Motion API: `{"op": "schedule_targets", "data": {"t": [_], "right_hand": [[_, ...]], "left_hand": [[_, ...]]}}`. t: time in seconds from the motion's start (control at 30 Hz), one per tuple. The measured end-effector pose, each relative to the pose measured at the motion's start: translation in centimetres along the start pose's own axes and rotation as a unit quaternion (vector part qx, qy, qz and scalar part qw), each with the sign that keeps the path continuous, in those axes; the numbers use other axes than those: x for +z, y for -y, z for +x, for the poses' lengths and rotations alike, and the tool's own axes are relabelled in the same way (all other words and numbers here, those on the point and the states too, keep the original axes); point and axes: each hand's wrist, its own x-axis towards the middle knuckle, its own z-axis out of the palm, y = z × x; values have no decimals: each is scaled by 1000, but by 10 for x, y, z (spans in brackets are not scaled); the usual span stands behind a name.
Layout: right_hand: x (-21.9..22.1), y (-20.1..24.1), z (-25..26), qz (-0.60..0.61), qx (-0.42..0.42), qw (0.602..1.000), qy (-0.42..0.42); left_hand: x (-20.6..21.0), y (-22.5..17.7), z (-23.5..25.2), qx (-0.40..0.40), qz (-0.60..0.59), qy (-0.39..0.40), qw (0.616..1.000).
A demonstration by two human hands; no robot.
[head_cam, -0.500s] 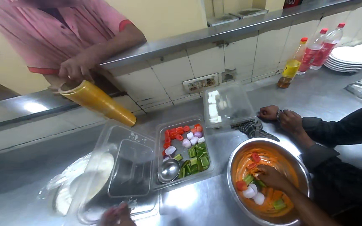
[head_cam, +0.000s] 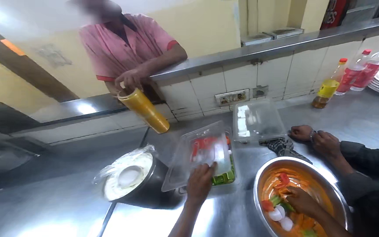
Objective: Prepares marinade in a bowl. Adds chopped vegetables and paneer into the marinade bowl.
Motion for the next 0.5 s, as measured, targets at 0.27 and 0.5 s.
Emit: {"op": "schedule_targets", "data": {"t": [0.27, 0.5], "right_hand": [[0, -3, 2, -2, 8, 1000, 3], [0, -3, -3, 3, 13, 1000, -1]], "left_hand": [[42, -20, -27, -63, -95, 207, 972], [78, -8, -44, -5, 19, 28, 999]]}}
